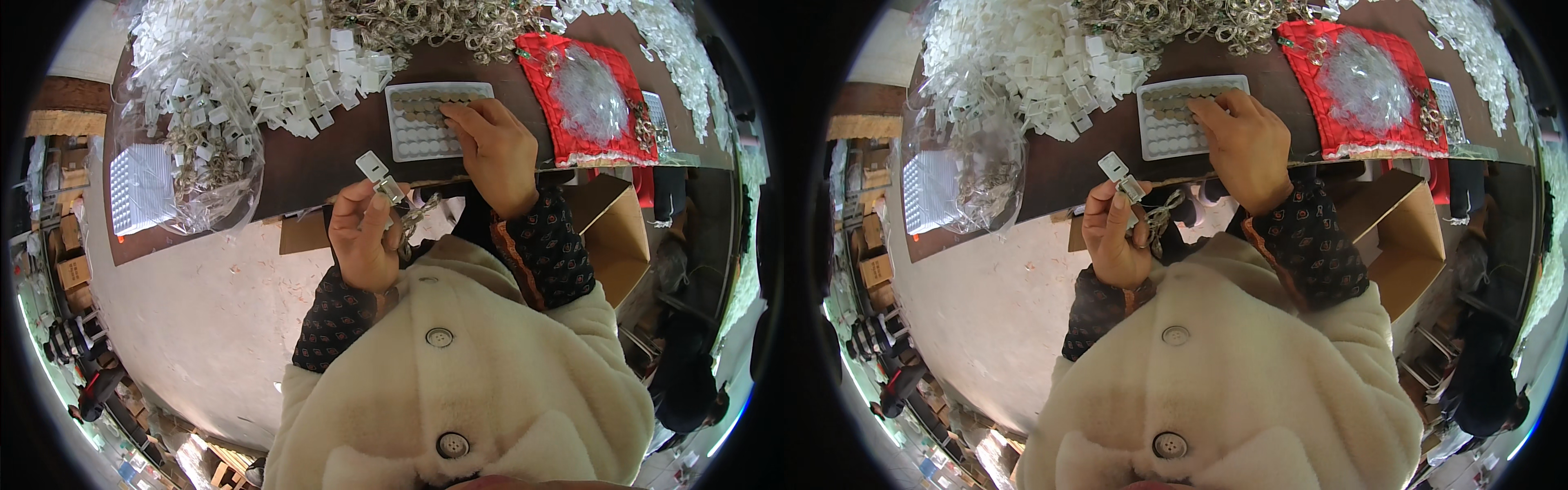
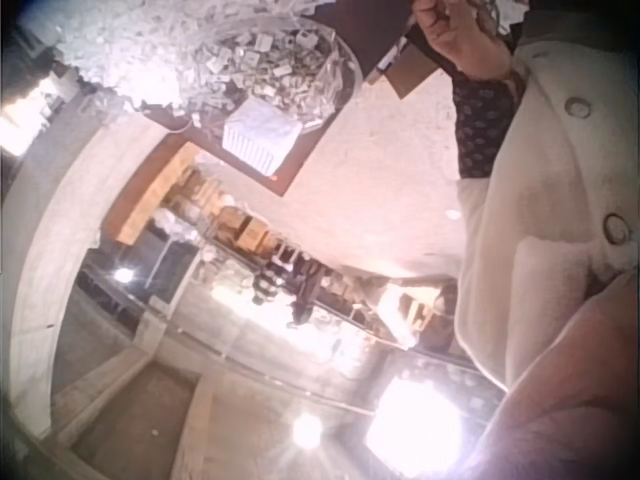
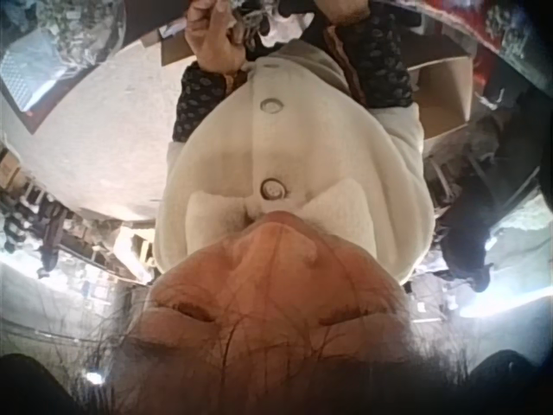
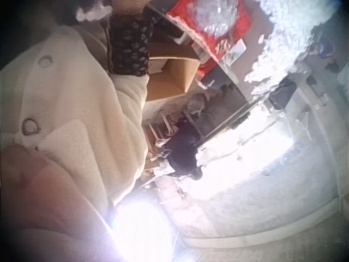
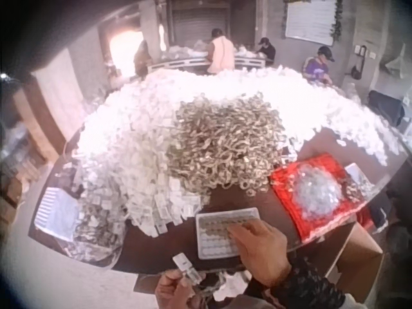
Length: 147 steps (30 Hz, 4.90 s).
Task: The person repeatedly picks small LED bulbs from a tray, inserts them into white plastic light sockets, and tests each assembly by hand. After testing, the person places the assembled units into a plastic bag on the table.
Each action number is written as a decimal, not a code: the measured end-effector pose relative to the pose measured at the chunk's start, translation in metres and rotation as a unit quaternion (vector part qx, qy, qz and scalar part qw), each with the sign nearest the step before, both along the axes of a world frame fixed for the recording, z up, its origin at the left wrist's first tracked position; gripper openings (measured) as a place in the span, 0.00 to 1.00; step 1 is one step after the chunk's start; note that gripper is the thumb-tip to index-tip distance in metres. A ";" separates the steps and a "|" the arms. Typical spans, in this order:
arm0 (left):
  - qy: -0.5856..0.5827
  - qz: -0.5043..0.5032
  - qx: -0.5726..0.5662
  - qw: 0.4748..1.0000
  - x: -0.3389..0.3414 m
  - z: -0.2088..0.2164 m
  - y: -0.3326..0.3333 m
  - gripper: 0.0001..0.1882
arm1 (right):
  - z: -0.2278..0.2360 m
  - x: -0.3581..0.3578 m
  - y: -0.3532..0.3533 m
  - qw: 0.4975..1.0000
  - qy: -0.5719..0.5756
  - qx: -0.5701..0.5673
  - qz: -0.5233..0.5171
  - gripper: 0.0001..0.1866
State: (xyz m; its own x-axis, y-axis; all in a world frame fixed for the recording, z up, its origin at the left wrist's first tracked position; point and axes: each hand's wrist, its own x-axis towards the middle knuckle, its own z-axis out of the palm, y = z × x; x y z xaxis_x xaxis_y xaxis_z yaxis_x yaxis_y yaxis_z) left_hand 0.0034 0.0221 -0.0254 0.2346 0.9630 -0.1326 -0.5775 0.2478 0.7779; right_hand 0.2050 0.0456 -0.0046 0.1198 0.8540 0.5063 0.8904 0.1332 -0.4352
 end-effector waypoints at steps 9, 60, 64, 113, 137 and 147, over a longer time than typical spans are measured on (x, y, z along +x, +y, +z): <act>-0.006 -0.005 -0.006 1.000 -0.001 0.001 0.002 0.10 | 0.001 0.001 0.001 0.998 0.047 -0.014 0.039 0.07; -0.075 -0.045 -0.050 0.995 -0.004 0.007 -0.004 0.11 | 0.039 -0.040 -0.033 0.972 0.146 0.050 0.179 0.11; -0.070 -0.052 -0.092 0.992 -0.003 0.009 -0.005 0.11 | 0.032 -0.037 -0.030 0.963 0.109 0.106 0.224 0.13; -0.168 -0.156 -0.160 0.960 -0.015 0.010 -0.003 0.10 | 0.038 -0.039 -0.032 0.717 0.610 -0.296 0.164 0.13; -0.290 -0.193 -0.118 0.930 0.000 0.013 -0.020 0.22 | 0.007 -0.043 -0.044 0.913 0.230 0.129 0.311 0.15; -0.339 -0.287 -0.122 0.888 0.019 -0.010 -0.020 0.15 | -0.007 -0.016 -0.068 0.949 0.145 0.131 0.246 0.23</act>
